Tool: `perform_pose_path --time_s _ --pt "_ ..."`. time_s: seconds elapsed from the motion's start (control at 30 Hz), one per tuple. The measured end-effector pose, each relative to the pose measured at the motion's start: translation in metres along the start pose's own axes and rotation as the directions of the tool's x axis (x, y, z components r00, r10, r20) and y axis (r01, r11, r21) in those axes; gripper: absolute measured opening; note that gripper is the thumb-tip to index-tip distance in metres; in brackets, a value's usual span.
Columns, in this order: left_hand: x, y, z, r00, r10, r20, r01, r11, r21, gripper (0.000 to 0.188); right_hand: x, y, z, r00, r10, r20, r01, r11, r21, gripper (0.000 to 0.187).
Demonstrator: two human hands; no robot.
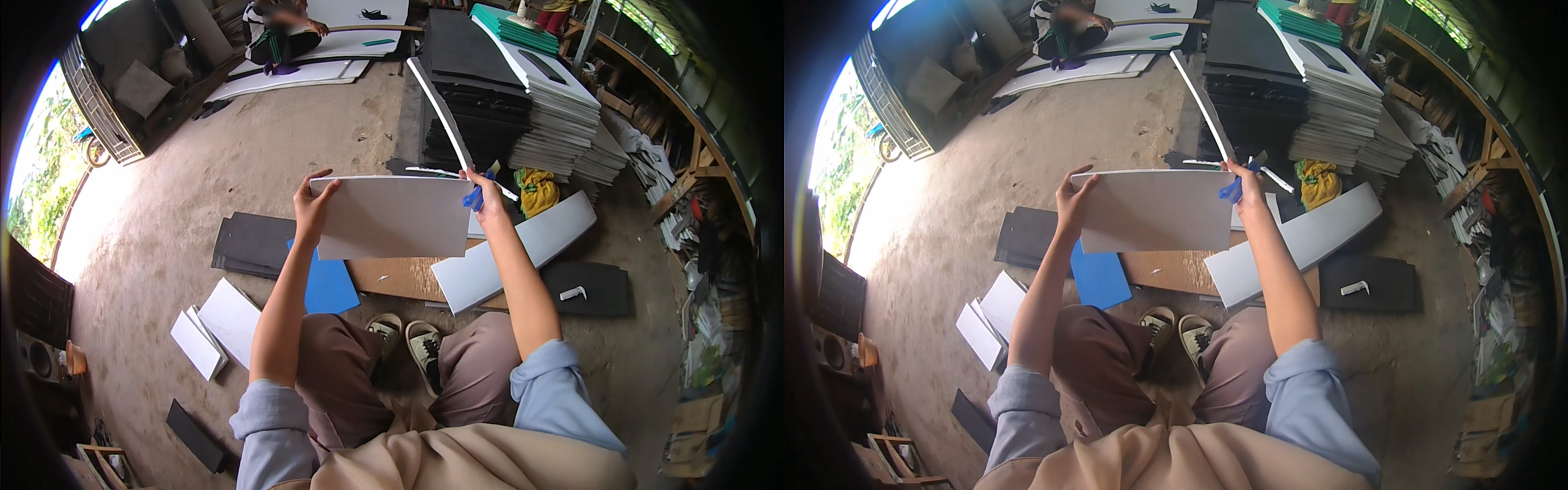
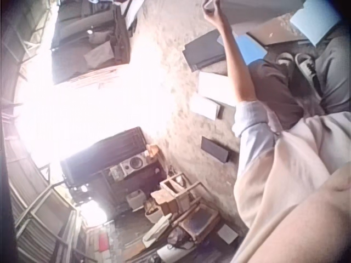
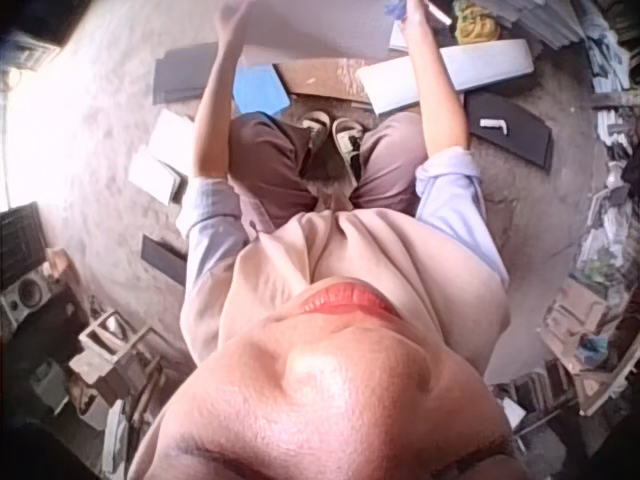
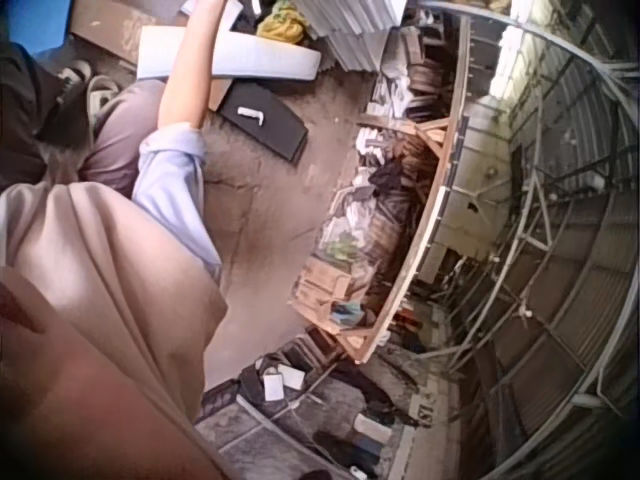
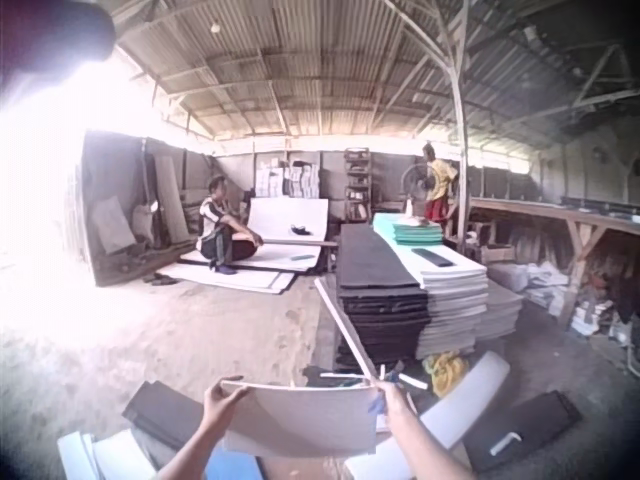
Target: The person sits on the floor and uses a utility knife to cut white and blue sheets of material. They repeatedly align a blue sheet as a template on top of a white sheet, trace the edge, and cut the white sheet to match the shape.
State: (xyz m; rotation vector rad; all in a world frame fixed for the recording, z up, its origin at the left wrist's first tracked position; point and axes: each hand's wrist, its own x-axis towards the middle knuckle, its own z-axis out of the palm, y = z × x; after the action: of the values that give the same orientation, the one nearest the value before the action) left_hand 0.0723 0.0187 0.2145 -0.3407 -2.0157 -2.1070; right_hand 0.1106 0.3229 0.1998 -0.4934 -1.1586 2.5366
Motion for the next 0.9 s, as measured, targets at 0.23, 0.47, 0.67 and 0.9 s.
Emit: perform_pose_path --time_s 0.23,0.47,0.67,0.9 --pt "0.006 -0.020 -0.007 0.991 -0.127 -0.038 0.125 0.990 -0.068 0.031 -0.010 -0.008 0.005 0.993 0.022 0.114 -0.031 0.997 0.076 0.012" --pt "0.013 -0.055 -0.022 0.974 0.148 -0.172 -0.042 0.863 0.504 0.055 -0.019 0.002 0.017 0.983 0.140 0.116 -0.139 0.990 -0.015 0.016" --pt "-0.012 -0.060 -0.003 0.973 -0.064 0.223 -0.152 0.555 0.818 0.084 -0.024 0.041 0.029 0.984 0.180 -0.001 -0.169 0.923 -0.346 0.013" --pt "-0.032 -0.066 0.027 0.757 -0.077 0.649 -0.507 0.559 0.657 0.084 -0.004 0.094 0.015 0.979 0.198 -0.057 -0.205 0.967 -0.152 0.012"
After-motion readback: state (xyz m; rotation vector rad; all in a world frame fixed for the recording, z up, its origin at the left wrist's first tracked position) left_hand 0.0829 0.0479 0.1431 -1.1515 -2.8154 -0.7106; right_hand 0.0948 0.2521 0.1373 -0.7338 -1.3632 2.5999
